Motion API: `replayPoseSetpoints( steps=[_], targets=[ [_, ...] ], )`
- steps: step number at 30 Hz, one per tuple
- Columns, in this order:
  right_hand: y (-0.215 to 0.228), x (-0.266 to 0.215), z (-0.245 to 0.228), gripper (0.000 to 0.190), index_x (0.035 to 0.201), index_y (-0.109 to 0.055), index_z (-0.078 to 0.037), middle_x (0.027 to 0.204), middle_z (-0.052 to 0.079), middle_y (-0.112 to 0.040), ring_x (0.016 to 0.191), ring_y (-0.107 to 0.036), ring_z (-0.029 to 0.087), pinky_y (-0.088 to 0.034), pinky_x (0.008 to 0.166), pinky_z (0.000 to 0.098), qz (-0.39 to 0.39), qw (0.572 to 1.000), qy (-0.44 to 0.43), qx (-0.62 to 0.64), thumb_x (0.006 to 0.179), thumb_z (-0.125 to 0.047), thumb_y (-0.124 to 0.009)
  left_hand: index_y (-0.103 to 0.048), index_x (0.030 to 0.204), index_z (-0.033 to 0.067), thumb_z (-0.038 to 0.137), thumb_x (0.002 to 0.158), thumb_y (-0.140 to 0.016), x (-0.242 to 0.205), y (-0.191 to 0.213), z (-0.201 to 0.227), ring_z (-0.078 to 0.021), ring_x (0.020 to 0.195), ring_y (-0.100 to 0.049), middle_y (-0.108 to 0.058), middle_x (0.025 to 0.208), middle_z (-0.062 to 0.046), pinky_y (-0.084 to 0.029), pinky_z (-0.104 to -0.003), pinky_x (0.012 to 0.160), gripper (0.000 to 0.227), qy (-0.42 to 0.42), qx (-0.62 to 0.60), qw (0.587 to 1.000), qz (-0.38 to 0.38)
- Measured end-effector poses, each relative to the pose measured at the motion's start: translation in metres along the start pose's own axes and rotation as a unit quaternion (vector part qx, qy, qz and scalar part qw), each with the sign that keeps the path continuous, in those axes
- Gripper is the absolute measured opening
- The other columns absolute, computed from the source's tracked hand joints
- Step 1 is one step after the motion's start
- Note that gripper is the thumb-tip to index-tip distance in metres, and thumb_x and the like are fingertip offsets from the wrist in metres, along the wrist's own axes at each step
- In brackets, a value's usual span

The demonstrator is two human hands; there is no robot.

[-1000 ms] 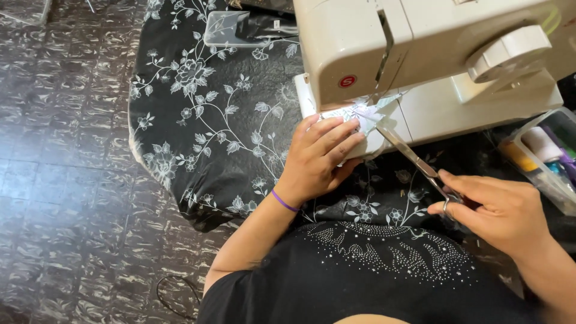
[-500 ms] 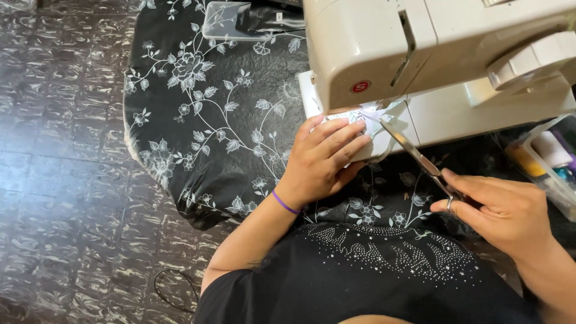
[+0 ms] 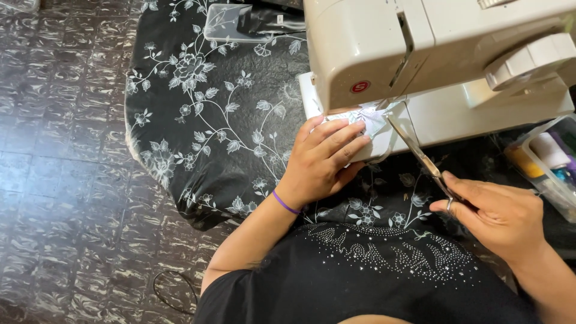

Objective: A person uses a sewing machine to stitch a small piece of fabric and trims the excess thread with scissors.

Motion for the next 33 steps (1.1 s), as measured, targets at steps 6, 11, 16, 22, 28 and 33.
replayPoseSetpoints(
  steps=[6, 11, 16, 22, 28, 33],
  targets=[
    [0.018, -0.014, 0.007, 0.028, 0.116, -0.081, 0.009, 0.100, 0.012, -0.081, 0.086, -0.077, 0.014, -0.060, 0.075, 0.0241, 0.010, 0.998, -0.061, 0.001, 0.088, 0.006, -0.085, -0.063, 0.145, 0.0161, 0.034, 0.108, -0.070, -0.001, -0.001, 0.000, -0.0329, 0.135, -0.067, -0.067, 0.151, -0.006, -0.044, -0.057, 0.122, 0.042, -0.002, 0.005, 1.000, 0.002],
    [0.028, -0.025, 0.003, 0.033, 0.122, -0.079, 0.004, 0.097, 0.008, -0.081, 0.090, -0.080, 0.016, -0.060, 0.079, 0.0200, 0.001, 0.994, -0.103, 0.028, 0.089, 0.008, -0.081, -0.064, 0.144, 0.0155, 0.034, 0.108, -0.069, 0.000, 0.000, 0.000, -0.0333, 0.135, -0.068, -0.067, 0.150, -0.007, -0.043, -0.056, 0.121, 0.041, -0.005, 0.002, 1.000, 0.006],
    [0.038, -0.047, 0.037, 0.049, 0.120, -0.083, -0.013, 0.105, 0.001, -0.087, 0.088, -0.084, 0.009, -0.065, 0.088, 0.0231, -0.112, 0.989, -0.097, -0.003, 0.071, -0.018, -0.090, -0.063, 0.145, 0.0149, 0.033, 0.108, -0.070, -0.001, 0.000, 0.000, -0.0335, 0.136, -0.067, -0.066, 0.152, -0.007, -0.044, -0.057, 0.122, 0.042, -0.005, 0.002, 1.000, 0.001],
    [0.011, -0.092, 0.131, 0.025, 0.086, -0.079, -0.033, 0.111, -0.033, -0.088, 0.098, -0.080, 0.002, -0.056, 0.100, 0.0234, -0.294, 0.915, -0.213, -0.178, 0.069, -0.049, -0.088, -0.062, 0.146, 0.0152, 0.033, 0.108, -0.072, -0.001, 0.000, 0.000, -0.0340, 0.136, -0.067, -0.065, 0.153, -0.007, -0.044, -0.057, 0.121, 0.044, -0.008, 0.000, 1.000, 0.002],
    [0.008, -0.020, 0.073, 0.031, 0.114, -0.080, -0.047, 0.143, -0.029, -0.069, 0.114, -0.070, 0.011, -0.063, 0.097, 0.0365, -0.308, 0.904, 0.023, -0.296, 0.085, -0.049, -0.069, -0.063, 0.146, 0.0164, 0.034, 0.107, -0.072, -0.002, -0.001, 0.000, -0.0331, 0.136, -0.067, -0.065, 0.153, -0.006, -0.044, -0.057, 0.122, 0.044, -0.008, 0.006, 1.000, 0.001],
    [-0.004, 0.062, -0.010, 0.015, 0.113, -0.091, -0.014, 0.086, -0.006, -0.079, 0.069, -0.066, 0.013, -0.050, 0.068, 0.0312, 0.039, 0.984, 0.063, -0.160, 0.106, -0.028, -0.087, -0.061, 0.147, 0.0174, 0.036, 0.109, -0.072, -0.005, -0.004, -0.001, -0.0343, 0.136, -0.067, -0.064, 0.155, -0.006, -0.044, -0.059, 0.122, 0.044, -0.013, -0.001, 1.000, 0.006]
  ],
)
Point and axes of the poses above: each hand's wrist, its own x-axis towards the middle knuckle, its own y-axis out of the back of the hand, z = x × y, the point moved 4 cm from there along x, towards the middle knuckle
